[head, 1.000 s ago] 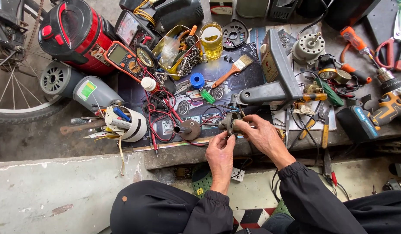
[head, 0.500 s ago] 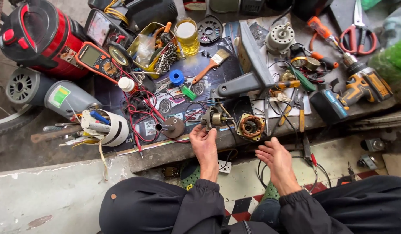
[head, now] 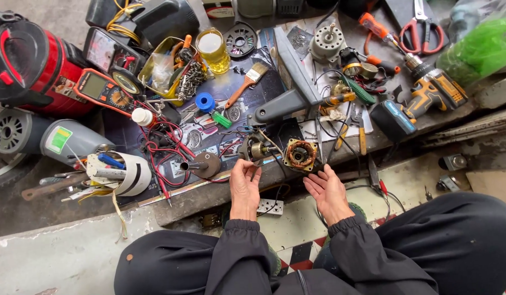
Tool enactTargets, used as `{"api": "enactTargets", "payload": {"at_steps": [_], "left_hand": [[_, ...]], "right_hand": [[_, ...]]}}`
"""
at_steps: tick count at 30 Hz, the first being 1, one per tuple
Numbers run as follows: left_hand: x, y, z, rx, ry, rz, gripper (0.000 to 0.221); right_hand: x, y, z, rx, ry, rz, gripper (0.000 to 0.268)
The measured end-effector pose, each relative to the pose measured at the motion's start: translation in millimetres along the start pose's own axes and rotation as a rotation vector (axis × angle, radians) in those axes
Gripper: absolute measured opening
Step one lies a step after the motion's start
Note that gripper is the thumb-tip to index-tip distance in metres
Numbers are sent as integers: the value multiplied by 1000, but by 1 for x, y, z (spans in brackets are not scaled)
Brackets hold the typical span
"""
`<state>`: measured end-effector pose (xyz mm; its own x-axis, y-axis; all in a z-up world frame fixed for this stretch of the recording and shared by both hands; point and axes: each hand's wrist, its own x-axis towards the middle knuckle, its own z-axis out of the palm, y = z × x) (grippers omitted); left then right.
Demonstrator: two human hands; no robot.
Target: A person is reassembling an electric motor by aligning the rotor into the stator on a cluttered workbench.
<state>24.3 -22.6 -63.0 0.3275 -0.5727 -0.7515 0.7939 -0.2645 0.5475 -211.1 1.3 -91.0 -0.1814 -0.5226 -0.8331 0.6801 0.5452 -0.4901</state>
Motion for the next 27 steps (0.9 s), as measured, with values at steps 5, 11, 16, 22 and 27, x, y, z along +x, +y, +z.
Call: {"api": "enactTargets", "payload": {"at_steps": [5, 11, 16, 22, 27], "left_hand": [[-11, 10, 9, 5, -13, 3, 32], [-31, 19, 18, -15, 3, -22, 38], [-47, 29, 30, -126, -61, -77, 37], [-58, 33, 34, -162, -136, -123, 35], [-50, 26, 32, -188, -146, -109, 48]], "right_hand": [[-12, -4, 17, 21, -18, 16, 84], [-41, -12, 27, -42, 4, -26, 80], [-49, -15, 45, 4, -108, 66, 84], [-35, -14, 43, 168, -156, 142, 94], [-28, -9, 43, 246, -134, 168, 111]]}}
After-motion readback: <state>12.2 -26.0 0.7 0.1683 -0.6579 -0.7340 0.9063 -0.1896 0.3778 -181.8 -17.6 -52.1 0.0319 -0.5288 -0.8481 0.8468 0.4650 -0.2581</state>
